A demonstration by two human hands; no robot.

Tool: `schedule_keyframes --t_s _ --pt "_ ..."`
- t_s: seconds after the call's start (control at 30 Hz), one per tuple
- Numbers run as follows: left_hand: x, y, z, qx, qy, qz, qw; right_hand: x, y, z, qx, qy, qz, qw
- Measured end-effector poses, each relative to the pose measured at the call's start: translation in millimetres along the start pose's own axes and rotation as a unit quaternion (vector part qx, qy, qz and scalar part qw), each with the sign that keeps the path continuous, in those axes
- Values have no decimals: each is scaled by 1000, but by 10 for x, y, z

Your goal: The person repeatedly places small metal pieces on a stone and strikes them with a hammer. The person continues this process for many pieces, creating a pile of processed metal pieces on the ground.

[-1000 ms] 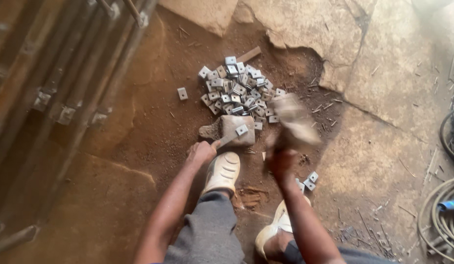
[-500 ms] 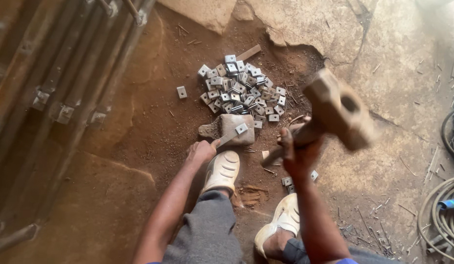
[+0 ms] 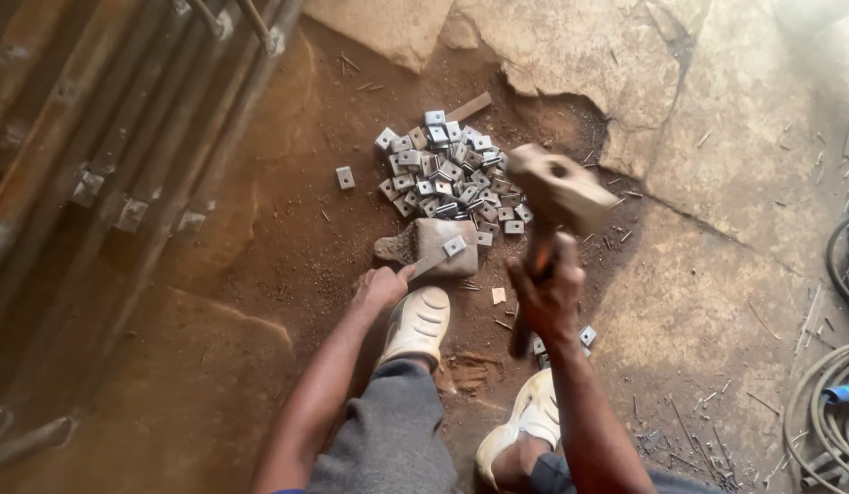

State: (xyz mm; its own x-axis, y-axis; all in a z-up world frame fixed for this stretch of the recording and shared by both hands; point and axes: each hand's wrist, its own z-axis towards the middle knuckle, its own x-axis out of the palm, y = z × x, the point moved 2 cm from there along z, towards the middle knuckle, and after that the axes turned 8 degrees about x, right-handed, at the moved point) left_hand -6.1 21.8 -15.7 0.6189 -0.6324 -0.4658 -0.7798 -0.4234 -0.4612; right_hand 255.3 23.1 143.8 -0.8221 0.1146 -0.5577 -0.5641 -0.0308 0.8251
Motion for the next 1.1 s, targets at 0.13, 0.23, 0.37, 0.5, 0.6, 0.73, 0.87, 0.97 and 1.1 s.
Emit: schedule_keyframes --t_s 0.13,0.23,0.37,0.5,0.6,0.73,0.87,0.97,1.1 --pt "-21 -35 -31 -21 7 -30 999 236 -206 -190 -36 -108 131 985" --pt "-42 -45 -70 -42 29 -39 998 586 -517 -350 91 63 -100 989" --pt "-184 -86 9 2 -22 -25 999 608 -495 -290 134 101 -176 970" --pt "-75 -34 -50 9 -18 -15 1000 100 -125 8 154 59 -83 983" --pt "-36 -30 -53 0 -15 -14 1000 -62 57 34 41 -10 61 997" --pt "6 -20 -51 -21 2 -28 999 262 -129 -253 -32 -58 49 997" --pt "-50 -31 -59 -1 -16 -11 1000 642 -348 -396 4 68 -171 983" --pt "-107 -61 5 6 -39 -25 999 582 -338 -202 109 140 -209 962" --pt "-58 -56 32 3 -27 -4 1000 290 -57 -30 120 99 -91 984"
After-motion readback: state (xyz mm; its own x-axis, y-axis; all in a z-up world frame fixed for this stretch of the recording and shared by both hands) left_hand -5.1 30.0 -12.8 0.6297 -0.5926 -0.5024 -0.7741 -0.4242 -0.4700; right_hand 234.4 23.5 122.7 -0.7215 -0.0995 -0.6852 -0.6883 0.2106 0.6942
